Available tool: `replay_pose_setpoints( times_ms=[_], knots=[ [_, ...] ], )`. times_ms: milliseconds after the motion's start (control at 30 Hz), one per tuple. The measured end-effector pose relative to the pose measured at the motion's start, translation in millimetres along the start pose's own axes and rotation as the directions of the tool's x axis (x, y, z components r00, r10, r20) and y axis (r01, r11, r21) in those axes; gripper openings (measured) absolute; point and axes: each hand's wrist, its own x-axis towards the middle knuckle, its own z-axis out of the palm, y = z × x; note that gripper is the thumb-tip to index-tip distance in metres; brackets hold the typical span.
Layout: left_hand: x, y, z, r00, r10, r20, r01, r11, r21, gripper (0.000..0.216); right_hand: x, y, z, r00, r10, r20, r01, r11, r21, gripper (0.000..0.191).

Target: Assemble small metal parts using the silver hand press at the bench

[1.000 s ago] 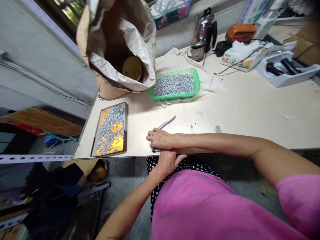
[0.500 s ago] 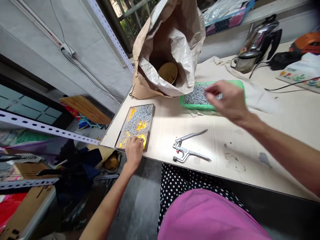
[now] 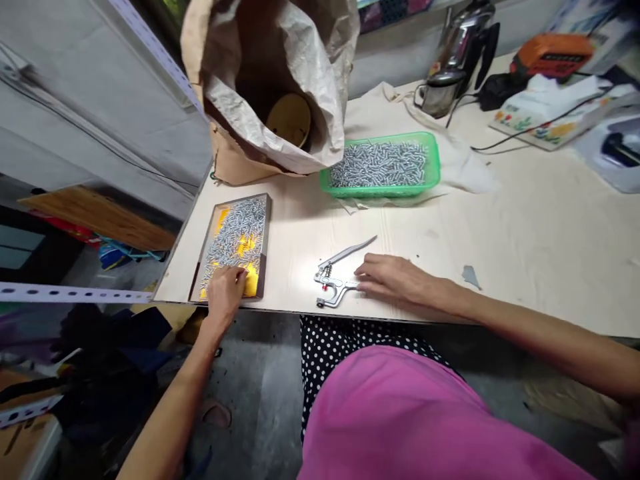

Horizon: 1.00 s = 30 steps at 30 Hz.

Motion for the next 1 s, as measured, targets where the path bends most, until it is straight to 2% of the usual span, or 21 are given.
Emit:
replay_pose_setpoints(
  times_ms=[67, 167, 267, 333, 433, 567, 700, 800, 900, 1000],
  knots=[
    [-10, 24, -5, 0.999, -0.044, -0.006, 0.041, 0.965, -0.259, 0.025, -6, -6, 12, 0.999, 0.026, 0.039, -0.026, 1.0, 0.016, 0.028],
    [-28, 73, -4, 0.976, -0.065, 0.207, 0.177, 0.789, -0.589, 0.038, -7, -4, 21, 0.999, 0.033, 0.032, -0.033, 0.999, 0.001, 0.021],
    [-39, 113, 7, 0.919, -0.021, 0.394, 0.31, 0.654, -0.689, 0.044, -2, 0, 27, 0.999, 0.011, 0.04, -0.008, 0.996, -0.086, 0.02],
    [-42, 128, 16, 0.88, -0.022, 0.474, 0.39, 0.604, -0.695, 0.047, 1, 1, 31, 0.999, 0.016, 0.043, -0.009, 0.99, -0.144, 0.019],
    [-43, 134, 27, 0.827, -0.042, 0.561, 0.486, 0.555, -0.675, 0.053, 2, 3, 38, 1.0, 0.003, 0.022, 0.002, 0.978, -0.208, 0.018],
    [-43, 134, 34, 0.806, -0.039, 0.591, 0.506, 0.562, -0.654, 0.054, -1, 8, 46, 0.998, -0.059, -0.021, 0.051, 0.967, -0.249, 0.021],
    [-41, 135, 38, 0.802, -0.03, 0.597, 0.493, 0.598, -0.632, 0.055, -3, 11, 49, 0.994, -0.093, -0.054, 0.077, 0.967, -0.242, 0.022],
    [-36, 134, 39, 0.782, -0.017, 0.623, 0.48, 0.655, -0.584, 0.053, -2, 10, 49, 0.996, -0.082, -0.048, 0.068, 0.967, -0.246, 0.022],
    [-31, 134, 38, 0.738, 0.024, 0.674, 0.46, 0.713, -0.529, 0.051, 1, 10, 48, 0.998, -0.051, -0.028, 0.042, 0.966, -0.257, 0.022],
    [-28, 136, 34, 0.686, 0.063, 0.725, 0.469, 0.723, -0.507, 0.051, 3, 8, 46, 0.999, -0.037, -0.026, 0.029, 0.97, -0.241, 0.021]
  ],
)
